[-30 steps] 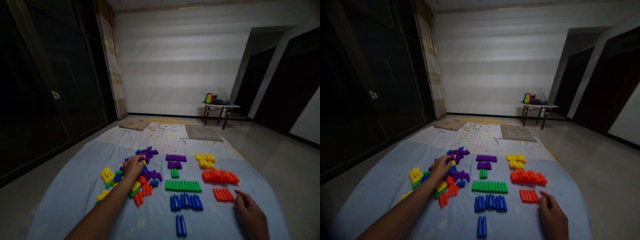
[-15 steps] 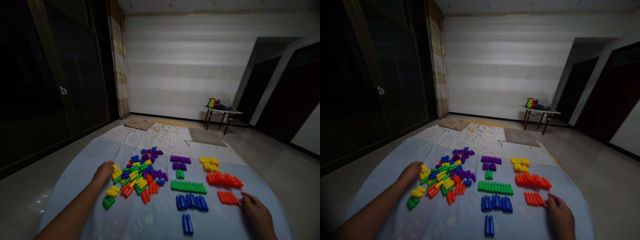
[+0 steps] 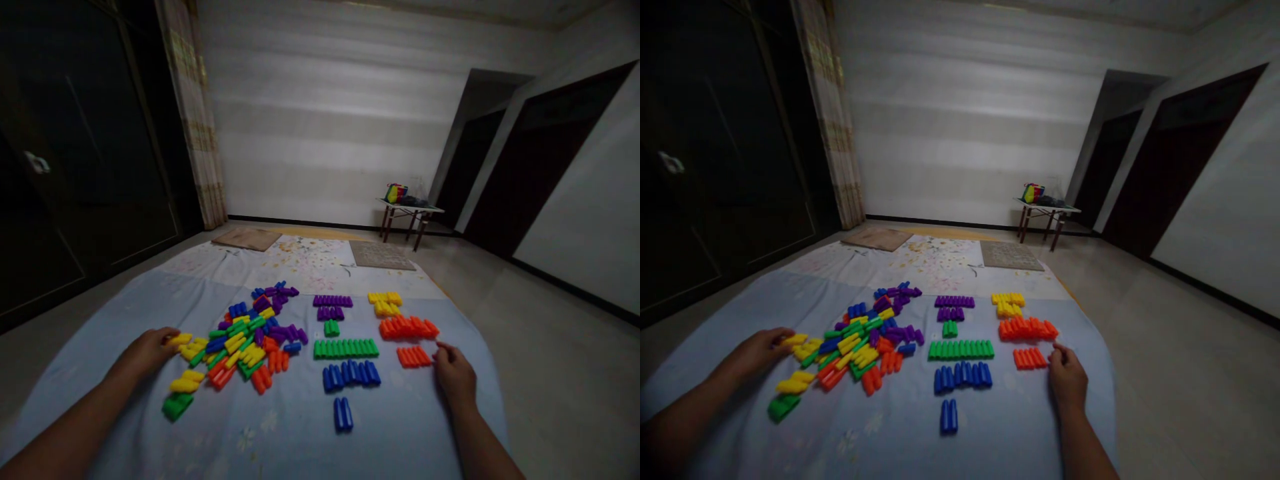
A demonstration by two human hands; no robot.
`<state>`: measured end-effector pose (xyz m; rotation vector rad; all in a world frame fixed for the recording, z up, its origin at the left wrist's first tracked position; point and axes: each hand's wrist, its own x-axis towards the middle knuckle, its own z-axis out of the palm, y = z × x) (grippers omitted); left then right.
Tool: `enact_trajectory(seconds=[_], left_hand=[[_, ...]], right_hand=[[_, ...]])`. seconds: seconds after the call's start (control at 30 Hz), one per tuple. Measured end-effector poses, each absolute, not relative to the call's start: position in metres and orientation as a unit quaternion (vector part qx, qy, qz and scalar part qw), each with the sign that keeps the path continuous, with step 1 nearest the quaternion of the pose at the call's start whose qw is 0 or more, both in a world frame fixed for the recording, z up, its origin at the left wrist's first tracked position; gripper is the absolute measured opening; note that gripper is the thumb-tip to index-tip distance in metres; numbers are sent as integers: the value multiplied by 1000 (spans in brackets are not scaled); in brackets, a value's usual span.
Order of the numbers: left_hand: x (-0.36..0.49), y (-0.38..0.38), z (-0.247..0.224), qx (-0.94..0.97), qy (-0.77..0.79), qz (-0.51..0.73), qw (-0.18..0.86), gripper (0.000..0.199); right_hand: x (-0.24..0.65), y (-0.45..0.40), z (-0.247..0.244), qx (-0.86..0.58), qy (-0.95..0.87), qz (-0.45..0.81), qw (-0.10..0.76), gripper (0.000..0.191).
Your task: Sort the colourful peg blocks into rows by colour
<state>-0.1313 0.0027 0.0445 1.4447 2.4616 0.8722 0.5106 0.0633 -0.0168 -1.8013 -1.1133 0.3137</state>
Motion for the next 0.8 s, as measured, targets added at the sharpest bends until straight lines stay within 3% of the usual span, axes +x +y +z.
enact_trajectory(seconds=[0.1,0.3,0.43,0.63,0.8], left_hand=[[-141,-1,41,507,814,257,120,24],[-98,-7,75,431,836,338,42,38],[-11,-5,91,459,772,414,147,41],[96,0,56,520,669,432,309,44],[117,-1,35,595,678,341,265,31]], right_hand=[[510,63,-16,-725,-456,127,501,47],[510,64,-17,-717,-452,138,512,48],[511,64,-18,-718,-446,149,513,48],[512,63,-20,-705,-443,164,530,49],[512,64,-19,-709,-437,159,530,45]])
